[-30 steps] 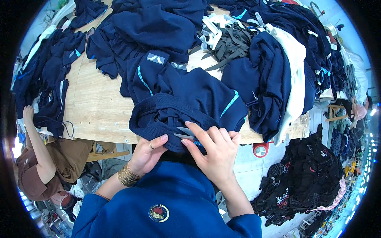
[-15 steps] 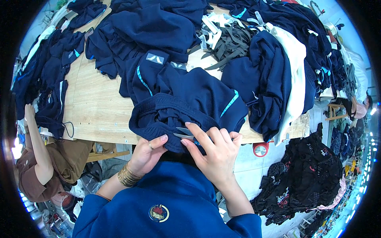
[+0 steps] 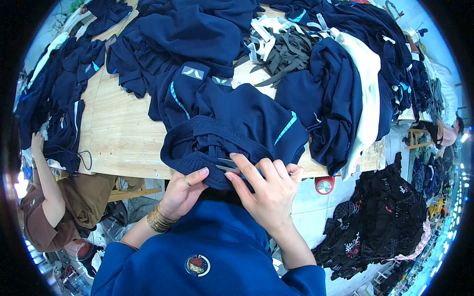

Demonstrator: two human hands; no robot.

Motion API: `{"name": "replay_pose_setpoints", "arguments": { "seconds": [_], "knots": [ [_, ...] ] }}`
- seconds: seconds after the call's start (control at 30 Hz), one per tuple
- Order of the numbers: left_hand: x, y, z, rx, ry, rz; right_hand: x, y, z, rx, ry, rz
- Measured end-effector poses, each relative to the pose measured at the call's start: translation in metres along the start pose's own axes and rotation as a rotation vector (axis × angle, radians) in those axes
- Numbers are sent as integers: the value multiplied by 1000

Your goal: Trimming loose threads from blue athletic shorts using small hand-held thread snips.

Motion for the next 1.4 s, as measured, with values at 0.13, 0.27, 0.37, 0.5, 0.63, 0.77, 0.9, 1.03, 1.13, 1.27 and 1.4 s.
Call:
{"name": "replay_pose_setpoints", "arguments": {
  "seconds": [0.13,0.27,0.37,0.5,0.63,0.77,0.9,1.03,1.13,1.27,1.4],
  "knots": [
    [0,0,0,-1,-2,5,-1,-1,1,5,-6,18],
    [-1,-1,1,13,-21,7,-7,3,-1,-50,-38,138],
    [-3,-2,0,8,-28,-3,-29,21,-12,-272,-36,537],
    [-5,0,-1,8,-12,-17,-30,27,-12,-472,73,909],
    [-4,-2,0,2,-21,-33,-23,8,-10,-221,-19,592],
    [-5,2,-1,-58,9,47,-21,-5,-5,-3,148,509],
    [-5,10,-3,-137,39,124,-22,-10,-3,17,160,420],
    [-4,8,-3,-137,27,107,-27,-7,-1,1,132,351],
    [-7,5,-1,-74,11,67,-39,13,-9,-289,122,711],
    [-7,4,-2,-26,5,32,-39,35,-17,-505,101,992],
    [-4,0,0,10,18,18,-23,21,-10,-347,59,688]
  ]
}}
Point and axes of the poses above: each hand's wrist, its own z-axis towards the middle knuckle, its own x-axis out of the back of the hand, y = z × x, the point moved 8 cm from there along z, towards the middle knuckle, and after that the axes turned 8 degrees about x, right-handed, at the moved point
